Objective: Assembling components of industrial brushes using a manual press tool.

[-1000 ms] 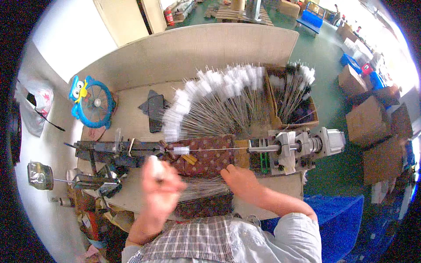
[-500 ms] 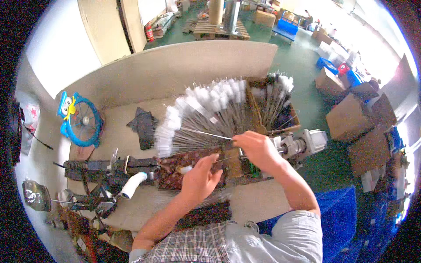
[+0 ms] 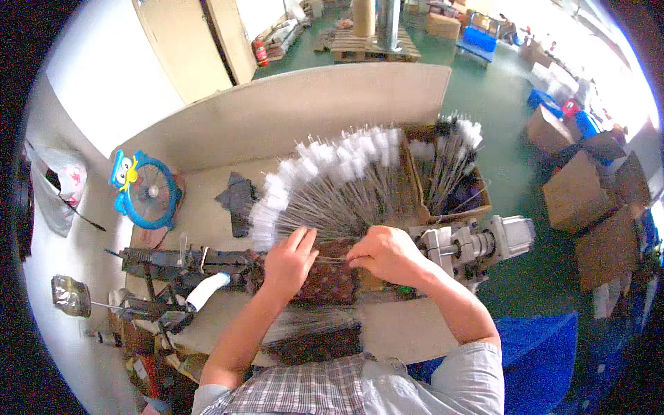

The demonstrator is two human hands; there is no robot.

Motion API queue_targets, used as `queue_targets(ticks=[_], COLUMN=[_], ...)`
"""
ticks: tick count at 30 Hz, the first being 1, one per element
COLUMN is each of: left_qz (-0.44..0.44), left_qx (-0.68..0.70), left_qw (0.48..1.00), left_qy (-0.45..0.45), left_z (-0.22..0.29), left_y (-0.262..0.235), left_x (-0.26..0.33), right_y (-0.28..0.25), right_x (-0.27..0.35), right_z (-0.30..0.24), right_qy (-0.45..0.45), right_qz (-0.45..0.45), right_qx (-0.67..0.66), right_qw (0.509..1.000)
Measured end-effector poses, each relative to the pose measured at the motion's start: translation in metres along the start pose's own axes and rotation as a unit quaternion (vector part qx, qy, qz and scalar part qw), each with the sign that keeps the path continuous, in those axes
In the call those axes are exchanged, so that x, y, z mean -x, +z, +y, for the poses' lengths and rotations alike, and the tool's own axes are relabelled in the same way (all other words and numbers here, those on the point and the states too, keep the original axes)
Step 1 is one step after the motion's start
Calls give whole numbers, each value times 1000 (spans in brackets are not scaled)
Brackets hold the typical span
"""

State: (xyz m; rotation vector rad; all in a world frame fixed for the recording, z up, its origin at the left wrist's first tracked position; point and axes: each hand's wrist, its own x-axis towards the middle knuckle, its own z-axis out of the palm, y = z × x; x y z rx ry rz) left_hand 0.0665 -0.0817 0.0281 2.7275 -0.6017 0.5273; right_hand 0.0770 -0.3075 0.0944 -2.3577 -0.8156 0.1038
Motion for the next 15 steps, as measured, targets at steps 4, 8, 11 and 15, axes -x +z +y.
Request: queue_targets(ticks=[4,8,11,15], left_qz=[66,13,106,134], left_qx=[160,436,573,722], left_qw=[984,789,630,471], left_qy=[-38,-432,-513,-489], left_z=[2,5,-25,-63], left_y=[-30,-55,-58,-58], left_x=[77,115,131,150], right_y=[33,89,118,126], right_x=[-45,-87,-102,-107], right_z=[-28,-49,-58,-72], right_qy=[-214,-273,-231,-192], right_qz=[38,107,105,80], right_qx=[-28,-47,9,43], right_qw=[976,955,967,977])
